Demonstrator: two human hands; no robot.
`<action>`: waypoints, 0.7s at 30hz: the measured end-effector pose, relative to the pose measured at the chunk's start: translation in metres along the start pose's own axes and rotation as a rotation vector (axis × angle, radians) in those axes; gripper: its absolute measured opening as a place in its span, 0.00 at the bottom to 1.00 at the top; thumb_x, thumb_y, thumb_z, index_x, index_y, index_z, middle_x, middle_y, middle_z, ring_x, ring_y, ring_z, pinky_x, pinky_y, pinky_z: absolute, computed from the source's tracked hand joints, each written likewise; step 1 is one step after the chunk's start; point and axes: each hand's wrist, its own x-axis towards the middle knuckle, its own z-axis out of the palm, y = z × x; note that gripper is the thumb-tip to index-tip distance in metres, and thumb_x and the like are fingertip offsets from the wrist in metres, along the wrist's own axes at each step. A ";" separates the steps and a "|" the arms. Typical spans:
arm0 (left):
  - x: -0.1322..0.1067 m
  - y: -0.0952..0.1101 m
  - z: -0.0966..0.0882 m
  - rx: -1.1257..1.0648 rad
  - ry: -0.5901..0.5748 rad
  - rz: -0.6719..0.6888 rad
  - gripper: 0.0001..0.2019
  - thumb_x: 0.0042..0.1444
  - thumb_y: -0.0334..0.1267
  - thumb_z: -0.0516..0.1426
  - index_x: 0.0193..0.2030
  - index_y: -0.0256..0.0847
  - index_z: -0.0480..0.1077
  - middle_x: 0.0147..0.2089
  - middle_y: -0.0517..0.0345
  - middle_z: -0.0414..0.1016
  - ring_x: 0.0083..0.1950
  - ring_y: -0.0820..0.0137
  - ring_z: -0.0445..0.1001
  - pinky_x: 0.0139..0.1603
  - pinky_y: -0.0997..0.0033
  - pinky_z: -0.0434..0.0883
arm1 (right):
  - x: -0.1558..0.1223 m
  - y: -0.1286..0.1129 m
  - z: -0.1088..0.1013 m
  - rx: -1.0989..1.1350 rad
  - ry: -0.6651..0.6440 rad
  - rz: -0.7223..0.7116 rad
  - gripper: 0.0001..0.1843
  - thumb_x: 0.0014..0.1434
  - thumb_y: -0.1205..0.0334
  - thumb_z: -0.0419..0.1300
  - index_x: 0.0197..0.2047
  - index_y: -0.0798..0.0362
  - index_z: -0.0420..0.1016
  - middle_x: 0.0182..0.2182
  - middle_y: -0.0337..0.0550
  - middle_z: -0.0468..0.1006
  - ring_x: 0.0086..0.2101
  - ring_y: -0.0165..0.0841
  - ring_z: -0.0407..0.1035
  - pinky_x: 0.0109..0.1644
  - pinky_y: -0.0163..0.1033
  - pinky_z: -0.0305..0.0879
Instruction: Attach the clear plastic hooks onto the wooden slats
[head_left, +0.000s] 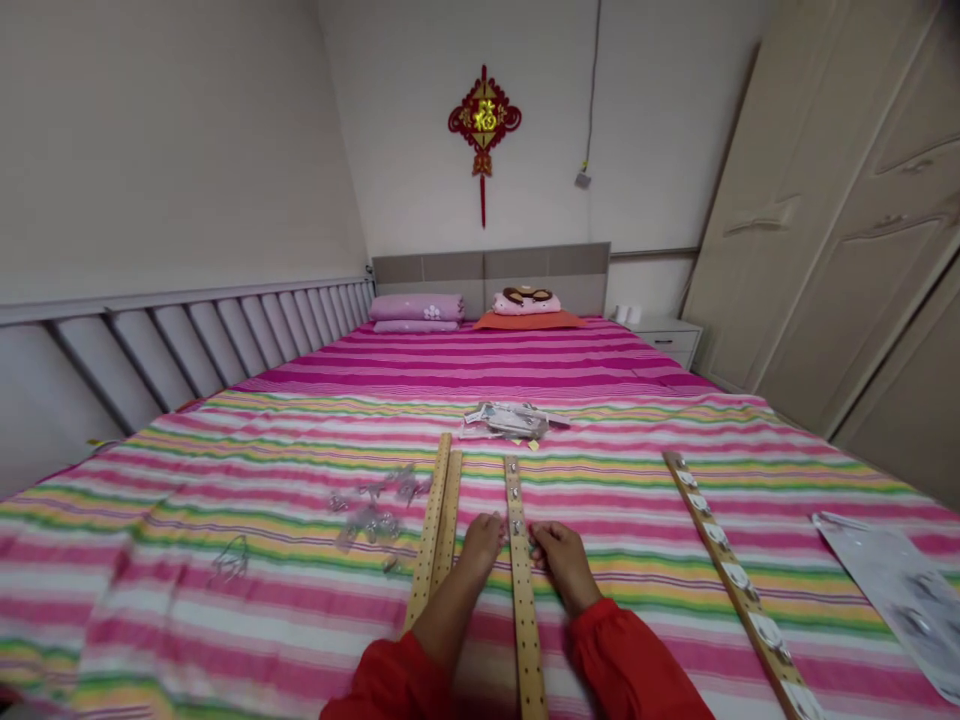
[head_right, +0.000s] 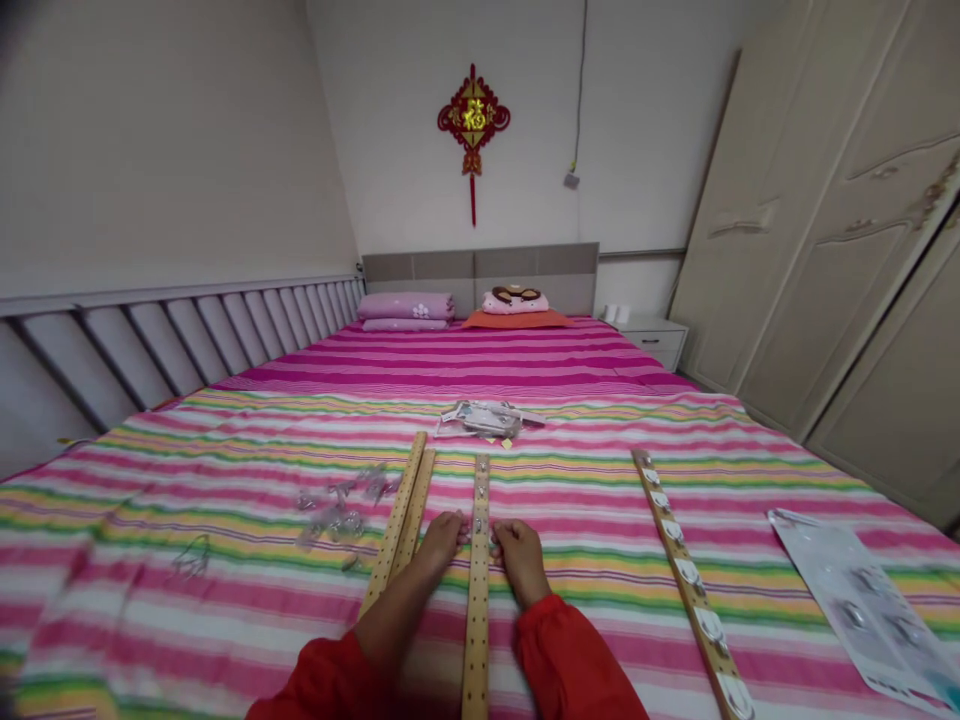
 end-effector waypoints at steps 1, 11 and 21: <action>-0.009 0.000 -0.005 -0.002 0.013 0.018 0.09 0.48 0.40 0.52 0.21 0.40 0.64 0.21 0.60 0.68 0.27 0.70 0.68 0.30 0.71 0.64 | -0.005 -0.002 -0.002 0.010 0.001 0.002 0.16 0.38 0.49 0.64 0.17 0.53 0.68 0.10 0.34 0.67 0.13 0.27 0.59 0.17 0.33 0.53; -0.103 -0.043 -0.108 -0.140 0.244 0.188 0.15 0.44 0.48 0.59 0.31 0.38 0.72 0.27 0.58 0.73 0.31 0.68 0.70 0.33 0.70 0.67 | -0.074 -0.007 -0.030 0.147 0.036 0.051 0.18 0.36 0.51 0.69 0.26 0.56 0.75 0.18 0.36 0.72 0.15 0.25 0.59 0.17 0.31 0.52; -0.073 -0.057 -0.149 -0.018 0.522 0.189 0.22 0.35 0.53 0.61 0.32 0.36 0.71 0.24 0.61 0.67 0.25 0.70 0.67 0.29 0.69 0.66 | -0.128 -0.021 -0.004 -0.004 -0.154 0.008 0.18 0.41 0.46 0.66 0.26 0.54 0.75 0.15 0.33 0.65 0.17 0.26 0.56 0.20 0.32 0.52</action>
